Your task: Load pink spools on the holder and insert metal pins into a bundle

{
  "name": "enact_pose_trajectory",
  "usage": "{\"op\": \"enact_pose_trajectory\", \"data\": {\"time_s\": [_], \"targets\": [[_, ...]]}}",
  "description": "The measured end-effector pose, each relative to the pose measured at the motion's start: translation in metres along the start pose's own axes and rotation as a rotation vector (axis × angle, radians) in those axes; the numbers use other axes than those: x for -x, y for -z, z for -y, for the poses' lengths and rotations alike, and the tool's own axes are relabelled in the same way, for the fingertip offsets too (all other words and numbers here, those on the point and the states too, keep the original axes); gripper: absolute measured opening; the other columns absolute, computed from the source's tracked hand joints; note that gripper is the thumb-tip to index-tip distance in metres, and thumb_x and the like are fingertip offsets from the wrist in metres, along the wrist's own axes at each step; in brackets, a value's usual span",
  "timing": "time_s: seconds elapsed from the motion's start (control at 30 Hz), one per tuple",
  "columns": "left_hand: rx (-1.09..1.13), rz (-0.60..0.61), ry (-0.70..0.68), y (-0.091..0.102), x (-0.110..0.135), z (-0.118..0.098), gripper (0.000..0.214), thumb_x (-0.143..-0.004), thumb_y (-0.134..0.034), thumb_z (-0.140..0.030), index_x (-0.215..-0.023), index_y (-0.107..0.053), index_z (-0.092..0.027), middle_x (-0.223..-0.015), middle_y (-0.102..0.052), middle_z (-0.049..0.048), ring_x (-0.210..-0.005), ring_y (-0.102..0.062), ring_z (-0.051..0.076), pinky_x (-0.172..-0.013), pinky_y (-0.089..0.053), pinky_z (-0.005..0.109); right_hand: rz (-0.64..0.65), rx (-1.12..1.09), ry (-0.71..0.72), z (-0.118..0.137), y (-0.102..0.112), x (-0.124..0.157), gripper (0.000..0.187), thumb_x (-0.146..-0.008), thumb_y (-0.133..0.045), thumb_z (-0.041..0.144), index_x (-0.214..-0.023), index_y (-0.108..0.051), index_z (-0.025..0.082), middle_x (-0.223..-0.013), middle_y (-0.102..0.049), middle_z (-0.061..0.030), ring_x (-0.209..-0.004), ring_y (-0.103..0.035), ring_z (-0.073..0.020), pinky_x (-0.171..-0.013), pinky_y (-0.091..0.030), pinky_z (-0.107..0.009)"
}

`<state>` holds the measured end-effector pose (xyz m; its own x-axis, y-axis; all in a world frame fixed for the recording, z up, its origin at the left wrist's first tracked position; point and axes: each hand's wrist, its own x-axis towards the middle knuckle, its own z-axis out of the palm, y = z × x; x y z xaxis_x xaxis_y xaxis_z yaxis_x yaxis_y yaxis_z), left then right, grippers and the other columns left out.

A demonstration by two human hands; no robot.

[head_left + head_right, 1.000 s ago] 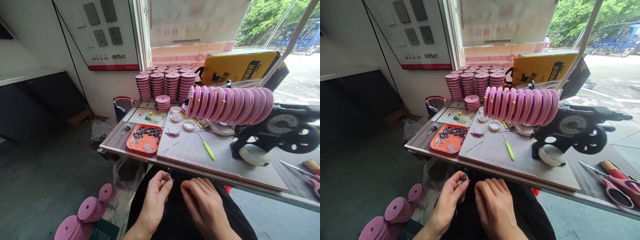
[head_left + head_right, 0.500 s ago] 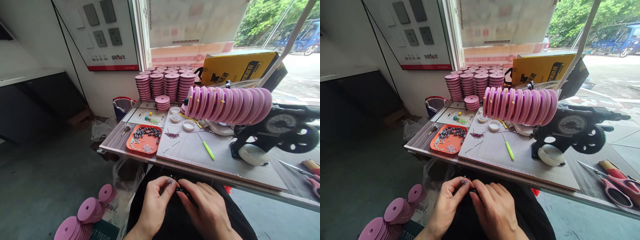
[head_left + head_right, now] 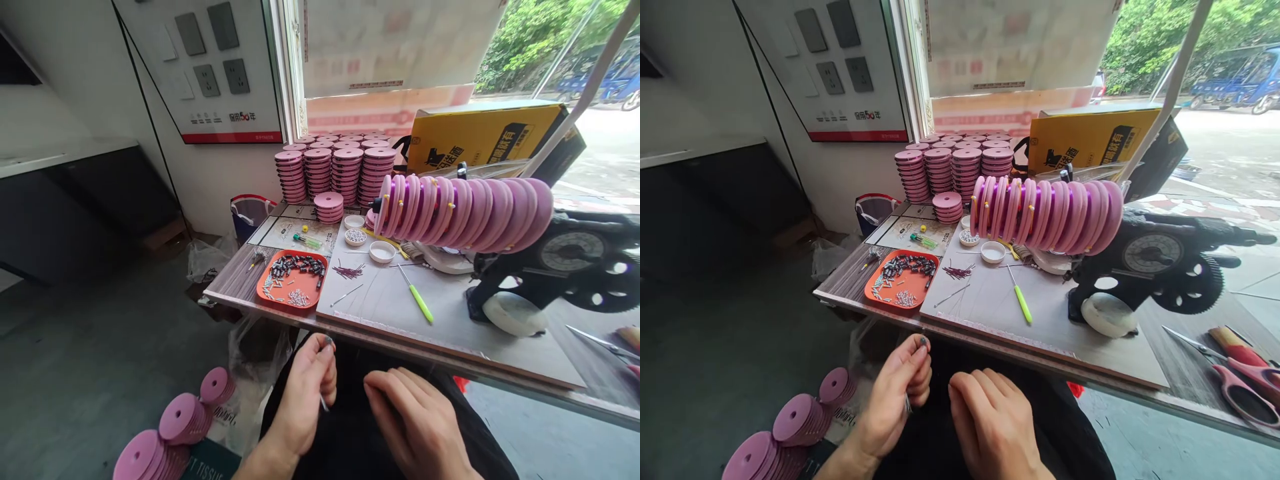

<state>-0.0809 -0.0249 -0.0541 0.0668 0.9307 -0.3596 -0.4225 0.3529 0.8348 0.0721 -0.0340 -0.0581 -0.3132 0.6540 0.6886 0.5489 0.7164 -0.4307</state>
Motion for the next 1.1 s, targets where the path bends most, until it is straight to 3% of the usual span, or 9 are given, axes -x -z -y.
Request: {"op": "enact_pose_trajectory", "data": {"time_s": [0.37, 0.47, 0.57, 0.67, 0.93, 1.1], "targets": [[-0.131, -0.014, -0.019, -0.001, 0.000, 0.015, 0.028, -0.074, -0.059, -0.041, -0.071, -0.041, -0.020, -0.047, -0.020, -0.0130, -0.043, -0.011, 0.005, -0.038, -0.012, 0.017, -0.016, 0.042, 0.024, 0.000, -0.003, -0.001, 0.014, -0.085, -0.046, 0.010, -0.077, -0.055, 0.016, -0.057, -0.049, 0.0009, -0.051, -0.042, -0.0113, -0.051, -0.030, -0.026], [-0.310, -0.044, -0.138, -0.001, 0.003, 0.015, 0.025, -0.078, -0.056, -0.039, -0.071, -0.043, -0.020, -0.051, -0.029, -0.0101, -0.043, -0.023, 0.006, -0.041, -0.021, 0.018, -0.038, 0.053, 0.042, 0.000, -0.003, -0.001, 0.013, -0.085, -0.047, 0.009, -0.078, -0.055, 0.016, -0.057, -0.049, 0.0009, -0.051, -0.041, -0.0111, -0.051, -0.029, -0.026], [-0.613, -0.104, -0.339, -0.003, 0.008, 0.014, 0.020, -0.083, -0.051, -0.035, -0.072, -0.046, -0.019, -0.062, -0.046, -0.0042, -0.058, -0.042, 0.011, -0.056, -0.035, 0.021, -0.061, 0.052, 0.050, 0.000, -0.002, -0.001, 0.011, -0.084, -0.048, 0.008, -0.080, -0.055, 0.015, -0.057, -0.050, 0.0006, -0.051, -0.041, -0.0109, -0.051, -0.029, -0.026], [-0.804, -0.093, -0.409, -0.002, 0.012, 0.013, 0.021, -0.088, -0.044, -0.034, -0.073, -0.045, -0.020, -0.061, -0.046, -0.0042, -0.059, -0.045, 0.012, -0.057, -0.035, 0.022, -0.068, 0.055, 0.055, 0.001, -0.001, -0.002, 0.010, -0.084, -0.049, 0.008, -0.080, -0.055, 0.015, -0.057, -0.050, 0.0003, -0.051, -0.041, -0.0108, -0.051, -0.029, -0.026], [-0.914, -0.091, -0.492, -0.002, 0.015, 0.013, 0.020, -0.090, -0.040, -0.032, -0.074, -0.043, -0.021, -0.059, -0.046, -0.0050, -0.053, -0.046, 0.012, -0.052, -0.035, 0.021, -0.080, 0.072, 0.037, 0.001, -0.001, -0.004, 0.012, -0.085, -0.047, 0.009, -0.079, -0.055, 0.016, -0.057, -0.052, 0.0009, -0.050, -0.042, -0.0105, -0.050, -0.031, -0.026], [-0.998, -0.062, -0.589, -0.005, 0.019, 0.011, 0.012, -0.089, -0.041, -0.025, -0.078, -0.044, -0.022, -0.059, -0.048, -0.0050, -0.050, -0.047, 0.012, -0.050, -0.034, 0.021, -0.075, 0.131, -0.060, -0.003, -0.002, -0.004, 0.015, -0.087, -0.045, 0.013, -0.077, -0.055, 0.017, -0.060, -0.054, 0.0000, -0.054, -0.048, -0.0116, -0.054, -0.034, -0.025]]}}
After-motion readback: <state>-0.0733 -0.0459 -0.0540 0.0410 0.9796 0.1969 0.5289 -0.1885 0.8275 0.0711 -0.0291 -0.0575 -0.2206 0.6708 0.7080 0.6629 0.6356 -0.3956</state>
